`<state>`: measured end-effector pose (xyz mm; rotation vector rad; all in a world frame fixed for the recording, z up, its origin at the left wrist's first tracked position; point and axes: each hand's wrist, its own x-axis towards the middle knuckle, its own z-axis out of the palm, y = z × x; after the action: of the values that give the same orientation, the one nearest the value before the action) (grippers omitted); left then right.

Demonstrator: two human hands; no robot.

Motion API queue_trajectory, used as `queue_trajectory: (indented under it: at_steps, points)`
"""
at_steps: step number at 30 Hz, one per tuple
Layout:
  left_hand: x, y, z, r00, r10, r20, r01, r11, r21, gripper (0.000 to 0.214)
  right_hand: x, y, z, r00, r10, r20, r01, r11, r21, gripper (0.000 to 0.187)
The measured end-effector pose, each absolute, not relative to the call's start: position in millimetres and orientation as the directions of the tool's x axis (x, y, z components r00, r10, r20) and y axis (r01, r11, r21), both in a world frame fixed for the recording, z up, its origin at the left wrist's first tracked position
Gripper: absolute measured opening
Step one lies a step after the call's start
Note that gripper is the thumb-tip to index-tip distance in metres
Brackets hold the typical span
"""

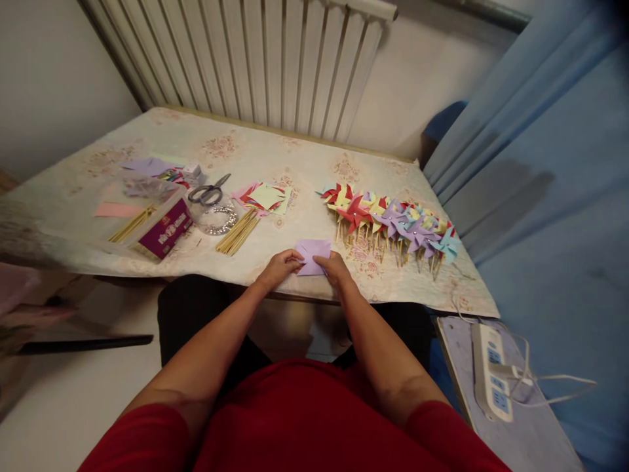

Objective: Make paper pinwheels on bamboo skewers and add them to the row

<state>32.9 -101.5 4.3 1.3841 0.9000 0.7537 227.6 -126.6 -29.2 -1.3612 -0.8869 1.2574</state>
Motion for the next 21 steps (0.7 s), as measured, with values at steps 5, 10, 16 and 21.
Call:
queue_trajectory:
  at_steps: [5, 10, 16, 21]
  points:
    - [39, -99, 4, 0.487, 0.867, -0.107, 0.035, 0.102, 0.994, 0.025, 227, -129, -24, 0.205, 0.955, -0.214, -0.074, -0.203, -0.976, 0.035]
    - [46, -98, 8, 0.47, 0.875, -0.118, 0.062, 0.101, 0.993, 0.026, 227, -127, -27, 0.192, 0.957, -0.219, -0.067, -0.21, -0.975, 0.032]
    - [50, -98, 8, 0.463, 0.883, -0.083, 0.065, 0.06, 0.996, 0.025, 228, -127, -28, 0.191, 0.961, -0.202, -0.06, -0.194, -0.979, 0.032]
    - [51, -95, 1, 0.423, 0.905, -0.051, 0.003, 0.055, 0.998, 0.022, 226, -129, -24, 0.195, 0.964, -0.182, -0.077, -0.17, -0.982, 0.033]
